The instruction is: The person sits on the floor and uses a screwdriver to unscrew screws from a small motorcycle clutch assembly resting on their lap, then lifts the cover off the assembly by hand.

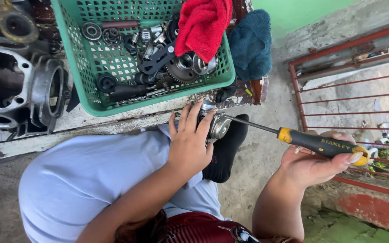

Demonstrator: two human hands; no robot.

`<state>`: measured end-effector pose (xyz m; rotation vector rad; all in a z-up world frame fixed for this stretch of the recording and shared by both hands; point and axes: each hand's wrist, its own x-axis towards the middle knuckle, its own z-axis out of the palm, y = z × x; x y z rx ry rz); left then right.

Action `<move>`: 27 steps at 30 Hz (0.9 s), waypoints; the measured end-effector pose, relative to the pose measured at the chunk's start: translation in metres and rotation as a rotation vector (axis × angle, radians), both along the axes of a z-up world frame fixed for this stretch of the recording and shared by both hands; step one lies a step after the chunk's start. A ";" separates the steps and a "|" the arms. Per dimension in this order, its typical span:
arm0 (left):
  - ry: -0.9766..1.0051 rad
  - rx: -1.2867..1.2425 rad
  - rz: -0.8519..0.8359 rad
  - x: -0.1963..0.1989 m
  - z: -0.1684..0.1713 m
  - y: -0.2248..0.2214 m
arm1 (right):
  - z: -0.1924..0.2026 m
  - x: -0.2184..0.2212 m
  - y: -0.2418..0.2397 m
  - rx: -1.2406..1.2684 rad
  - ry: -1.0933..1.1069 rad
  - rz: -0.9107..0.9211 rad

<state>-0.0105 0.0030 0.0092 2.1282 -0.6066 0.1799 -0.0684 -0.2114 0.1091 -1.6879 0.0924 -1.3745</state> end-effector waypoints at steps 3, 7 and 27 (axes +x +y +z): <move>0.003 -0.001 -0.003 0.002 -0.001 0.001 | 0.004 -0.005 0.000 0.024 0.022 0.077; 0.109 -0.178 -0.048 0.010 -0.002 0.005 | 0.012 -0.008 -0.024 -0.069 -0.045 0.188; 0.350 -0.312 -0.146 0.044 -0.026 0.011 | -0.042 0.079 0.038 -0.764 0.552 0.535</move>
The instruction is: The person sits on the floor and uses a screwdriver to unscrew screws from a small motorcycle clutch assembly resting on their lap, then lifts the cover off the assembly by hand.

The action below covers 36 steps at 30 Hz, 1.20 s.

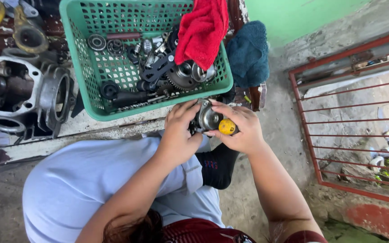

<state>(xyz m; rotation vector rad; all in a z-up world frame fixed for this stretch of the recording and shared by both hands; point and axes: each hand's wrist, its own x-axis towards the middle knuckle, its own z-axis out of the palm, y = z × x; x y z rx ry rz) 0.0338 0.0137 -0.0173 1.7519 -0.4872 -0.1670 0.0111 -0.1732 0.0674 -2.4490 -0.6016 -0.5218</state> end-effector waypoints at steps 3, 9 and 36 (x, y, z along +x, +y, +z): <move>0.014 -0.013 0.012 0.002 0.001 0.002 | 0.005 0.008 0.004 -0.007 -0.088 0.091; 0.047 -0.038 0.038 0.005 -0.008 0.000 | 0.017 0.019 0.009 0.060 -0.027 0.170; -0.560 0.199 0.308 -0.039 0.018 -0.013 | -0.017 -0.146 -0.121 1.429 0.522 0.024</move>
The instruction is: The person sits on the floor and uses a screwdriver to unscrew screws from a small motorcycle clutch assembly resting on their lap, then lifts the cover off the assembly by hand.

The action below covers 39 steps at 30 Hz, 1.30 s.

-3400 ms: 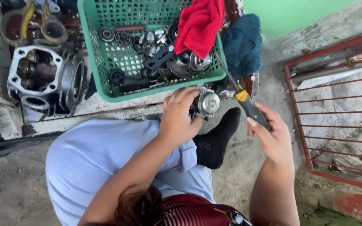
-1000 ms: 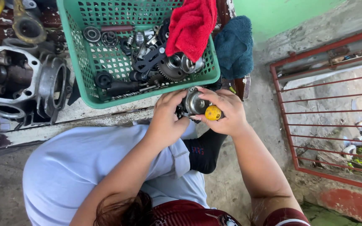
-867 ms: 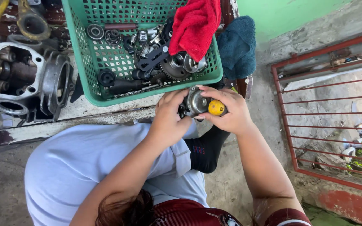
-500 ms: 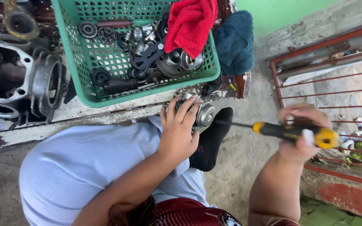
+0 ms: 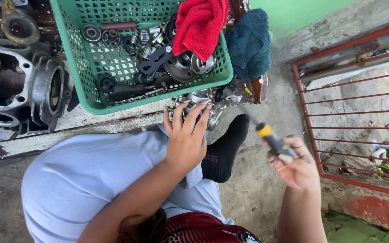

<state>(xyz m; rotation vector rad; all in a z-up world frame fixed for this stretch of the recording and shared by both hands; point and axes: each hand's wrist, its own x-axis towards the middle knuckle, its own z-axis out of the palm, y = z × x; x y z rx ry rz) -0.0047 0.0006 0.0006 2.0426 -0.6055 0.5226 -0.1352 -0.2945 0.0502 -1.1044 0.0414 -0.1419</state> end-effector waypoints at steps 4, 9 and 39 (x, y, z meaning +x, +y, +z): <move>-0.104 0.067 0.081 0.001 -0.002 -0.002 | -0.036 -0.026 -0.003 0.092 0.095 0.064; -0.127 0.054 0.115 0.002 -0.009 -0.008 | -0.046 -0.033 -0.005 0.113 0.110 0.052; 0.177 -0.139 -0.077 0.005 0.001 0.002 | 0.005 -0.009 0.009 0.011 -0.020 0.016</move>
